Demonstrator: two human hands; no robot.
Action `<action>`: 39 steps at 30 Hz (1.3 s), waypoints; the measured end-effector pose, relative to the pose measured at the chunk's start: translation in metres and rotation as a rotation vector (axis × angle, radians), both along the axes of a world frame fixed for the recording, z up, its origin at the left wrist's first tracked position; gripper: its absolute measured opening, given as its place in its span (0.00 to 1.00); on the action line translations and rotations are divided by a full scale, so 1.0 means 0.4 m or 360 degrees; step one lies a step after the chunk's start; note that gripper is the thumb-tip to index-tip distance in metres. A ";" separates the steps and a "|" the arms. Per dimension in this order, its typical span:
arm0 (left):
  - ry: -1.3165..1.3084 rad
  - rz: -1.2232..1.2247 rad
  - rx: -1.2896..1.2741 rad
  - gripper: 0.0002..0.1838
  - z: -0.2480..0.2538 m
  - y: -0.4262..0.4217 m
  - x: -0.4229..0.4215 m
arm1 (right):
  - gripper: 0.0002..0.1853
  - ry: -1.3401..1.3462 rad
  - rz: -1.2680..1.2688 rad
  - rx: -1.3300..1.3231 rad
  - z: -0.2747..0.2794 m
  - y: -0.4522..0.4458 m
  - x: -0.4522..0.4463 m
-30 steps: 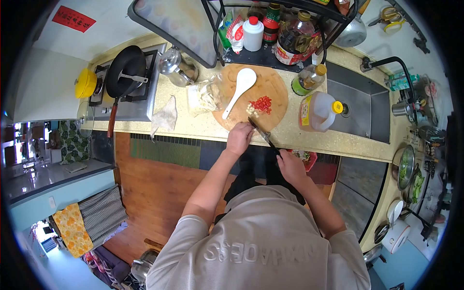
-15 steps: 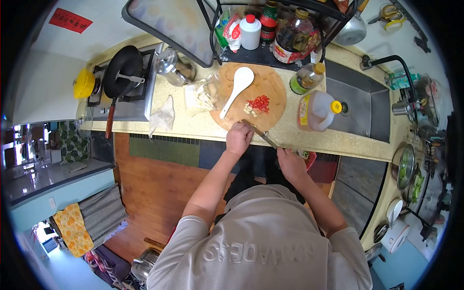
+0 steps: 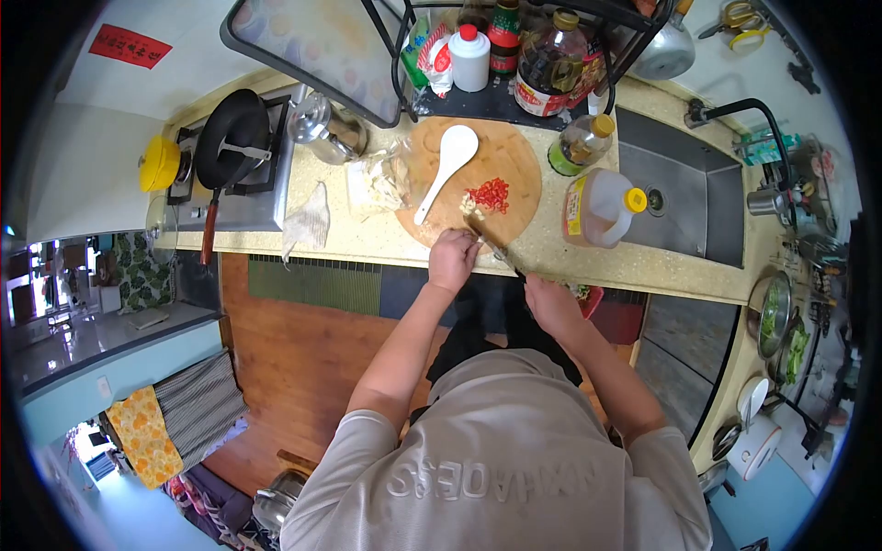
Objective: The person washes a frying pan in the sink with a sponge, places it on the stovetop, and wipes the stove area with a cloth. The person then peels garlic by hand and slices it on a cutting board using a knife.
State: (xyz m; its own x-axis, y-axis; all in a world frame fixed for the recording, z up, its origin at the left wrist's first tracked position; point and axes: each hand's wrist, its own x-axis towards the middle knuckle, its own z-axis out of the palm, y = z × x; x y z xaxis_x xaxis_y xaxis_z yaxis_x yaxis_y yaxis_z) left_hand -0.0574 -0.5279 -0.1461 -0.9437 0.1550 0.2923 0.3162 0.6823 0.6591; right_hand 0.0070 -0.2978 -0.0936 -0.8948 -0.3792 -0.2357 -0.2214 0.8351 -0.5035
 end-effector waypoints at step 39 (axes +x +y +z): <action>-0.0134 0.0099 0.0038 0.03 0.014 -0.008 0.004 | 0.08 -0.0012 -0.0009 -0.0036 0.009 -0.049 -0.036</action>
State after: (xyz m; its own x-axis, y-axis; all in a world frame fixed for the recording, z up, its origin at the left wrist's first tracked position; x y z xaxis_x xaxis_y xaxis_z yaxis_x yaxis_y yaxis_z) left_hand -0.0557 -0.5312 -0.1406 -0.9726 0.0894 0.2147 0.2168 0.6828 0.6977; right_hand -0.0072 -0.3174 -0.0901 -0.8950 -0.3798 -0.2340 -0.2129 0.8246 -0.5242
